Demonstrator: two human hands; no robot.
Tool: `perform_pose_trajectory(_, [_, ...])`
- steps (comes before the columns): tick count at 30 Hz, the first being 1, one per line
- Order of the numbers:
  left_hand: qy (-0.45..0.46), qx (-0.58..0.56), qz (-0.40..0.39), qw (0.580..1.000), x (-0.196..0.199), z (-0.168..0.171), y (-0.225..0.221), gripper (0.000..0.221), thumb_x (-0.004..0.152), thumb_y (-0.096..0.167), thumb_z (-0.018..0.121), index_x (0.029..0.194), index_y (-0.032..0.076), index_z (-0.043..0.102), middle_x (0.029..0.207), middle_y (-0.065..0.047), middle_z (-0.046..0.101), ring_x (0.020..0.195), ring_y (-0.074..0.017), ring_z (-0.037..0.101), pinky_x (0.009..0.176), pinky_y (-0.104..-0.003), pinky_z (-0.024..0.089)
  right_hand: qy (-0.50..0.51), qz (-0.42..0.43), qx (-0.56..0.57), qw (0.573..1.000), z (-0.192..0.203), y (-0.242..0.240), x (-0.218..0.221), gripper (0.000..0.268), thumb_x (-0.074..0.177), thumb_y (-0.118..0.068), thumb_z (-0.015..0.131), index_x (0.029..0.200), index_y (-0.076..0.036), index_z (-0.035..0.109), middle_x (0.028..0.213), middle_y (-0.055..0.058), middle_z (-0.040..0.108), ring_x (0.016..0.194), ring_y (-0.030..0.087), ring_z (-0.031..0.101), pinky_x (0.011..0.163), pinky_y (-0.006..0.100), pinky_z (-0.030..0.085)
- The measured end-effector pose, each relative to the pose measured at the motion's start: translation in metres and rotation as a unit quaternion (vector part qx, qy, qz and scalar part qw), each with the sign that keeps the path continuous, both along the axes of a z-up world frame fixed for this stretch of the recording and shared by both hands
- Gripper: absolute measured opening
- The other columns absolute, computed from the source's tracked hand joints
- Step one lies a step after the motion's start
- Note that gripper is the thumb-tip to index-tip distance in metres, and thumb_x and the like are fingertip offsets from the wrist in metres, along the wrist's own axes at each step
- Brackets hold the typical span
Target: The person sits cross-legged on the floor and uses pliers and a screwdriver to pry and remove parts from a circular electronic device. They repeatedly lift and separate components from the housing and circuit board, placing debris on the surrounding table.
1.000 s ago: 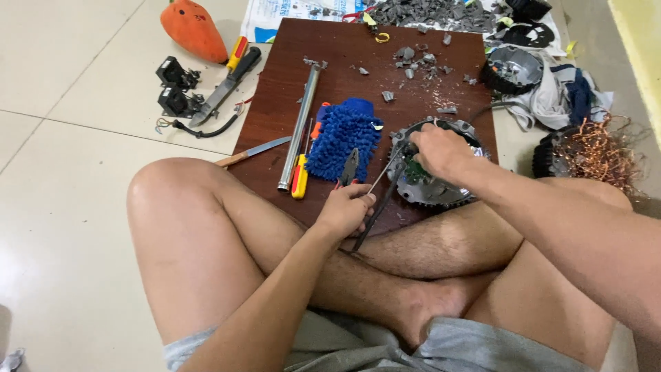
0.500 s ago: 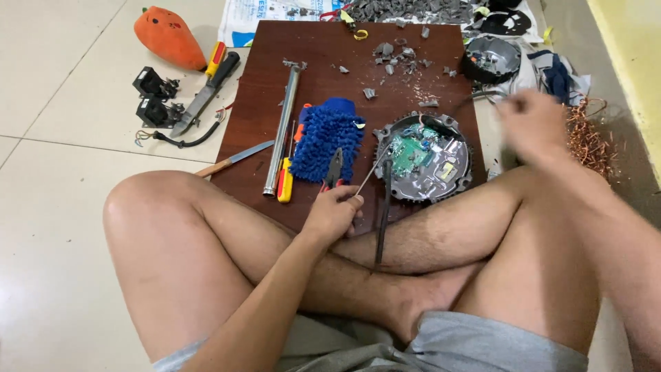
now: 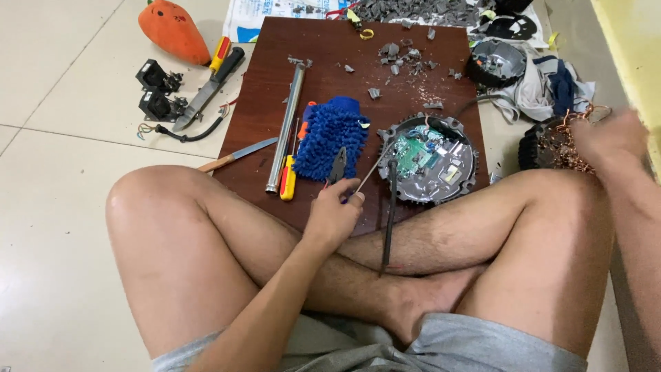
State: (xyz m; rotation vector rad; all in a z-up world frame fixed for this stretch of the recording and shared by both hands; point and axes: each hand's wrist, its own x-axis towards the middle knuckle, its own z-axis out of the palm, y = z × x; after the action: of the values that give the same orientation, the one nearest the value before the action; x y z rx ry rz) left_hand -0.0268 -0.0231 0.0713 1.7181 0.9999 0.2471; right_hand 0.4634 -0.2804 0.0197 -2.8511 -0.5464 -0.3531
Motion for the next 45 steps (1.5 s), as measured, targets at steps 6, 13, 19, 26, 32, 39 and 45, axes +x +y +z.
perform_pose_trajectory(6, [0.007, 0.055, -0.032, 0.998, -0.009, 0.018, -0.012, 0.042, 0.094, 0.023, 0.059, 0.134, 0.023, 0.073, 0.108, -0.011, 0.080, 0.090, -0.0299, 0.075, 0.087, -0.041, 0.059, 0.482, -0.001, -0.035, 0.875, 0.151, 0.134, -0.240, 0.084, 0.099, -0.050, 0.061, 0.161, 0.001, 0.034, 0.167, 0.027, 0.036, 0.154, 0.044, 0.039, 0.132, 0.054, 0.028])
perform_pose_trajectory(13, [0.099, 0.029, -0.040, 0.994, -0.016, 0.020, 0.010, 0.040, 0.095, 0.032, 0.059, 0.130, 0.036, 0.077, 0.125, -0.019, 0.077, 0.125, -0.0408, 0.068, 0.106, -0.051, 0.055, 0.539, 0.000, 0.226, 0.811, 0.057, 0.142, -0.205, 0.102, 0.088, -0.031, 0.083, 0.163, 0.005, 0.026, 0.163, 0.039, 0.032, 0.148, 0.051, 0.038, 0.111, 0.070, 0.043])
perform_pose_trajectory(19, [0.111, 0.004, -0.037, 0.993, -0.011, 0.021, 0.018, 0.038, 0.092, 0.032, 0.058, 0.123, 0.039, 0.080, 0.121, -0.014, 0.079, 0.126, -0.0357, 0.069, 0.106, -0.048, 0.055, 0.484, -0.045, 0.378, 0.788, 0.045, 0.153, -0.231, 0.102, 0.082, -0.057, 0.091, 0.148, 0.007, 0.046, 0.149, 0.033, 0.051, 0.141, 0.041, 0.054, 0.110, 0.063, 0.048])
perform_pose_trajectory(26, [0.130, 0.075, -0.132, 0.980, -0.002, 0.018, 0.066, 0.037, 0.090, 0.028, 0.062, 0.121, 0.027, 0.081, 0.124, -0.016, 0.078, 0.129, -0.0398, 0.066, 0.111, -0.050, 0.052, 0.303, -0.037, 0.197, 0.932, -0.003, 0.156, -0.199, 0.101, 0.071, -0.085, 0.084, 0.134, -0.007, 0.070, 0.126, 0.021, 0.069, 0.125, 0.042, 0.063, 0.104, 0.058, 0.050])
perform_pose_trajectory(32, [0.166, 0.064, -0.220, 0.959, -0.016, 0.045, 0.079, 0.038, 0.087, 0.032, 0.065, 0.121, 0.026, 0.081, 0.090, -0.010, 0.082, 0.105, -0.0298, 0.076, 0.098, -0.044, 0.058, 0.194, 0.077, 0.182, 0.961, 0.047, 0.151, -0.238, 0.068, 0.082, -0.063, 0.082, 0.123, -0.009, 0.074, 0.113, 0.022, 0.076, 0.115, 0.046, 0.068, 0.091, 0.056, 0.055])
perform_pose_trajectory(39, [0.149, 0.015, -0.212, 0.966, -0.025, 0.024, 0.085, 0.037, 0.088, 0.033, 0.067, 0.122, 0.028, 0.082, 0.081, -0.008, 0.079, 0.090, -0.0232, 0.074, 0.086, -0.038, 0.058, 0.152, 0.192, 0.101, 0.964, 0.082, 0.170, -0.245, 0.077, 0.084, -0.064, 0.082, 0.132, -0.004, 0.072, 0.115, 0.030, 0.075, 0.113, 0.047, 0.069, 0.092, 0.056, 0.057])
perform_pose_trajectory(45, [0.116, -0.074, -0.172, 0.975, -0.016, -0.001, 0.102, 0.029, 0.088, 0.030, 0.076, 0.116, 0.027, 0.083, 0.072, -0.008, 0.075, 0.044, -0.0174, 0.054, 0.042, -0.032, 0.047, 0.167, 0.213, 0.050, 0.961, 0.085, 0.170, -0.238, 0.071, 0.084, -0.062, 0.081, 0.132, -0.010, 0.073, 0.117, 0.030, 0.075, 0.115, 0.049, 0.069, 0.095, 0.056, 0.056])
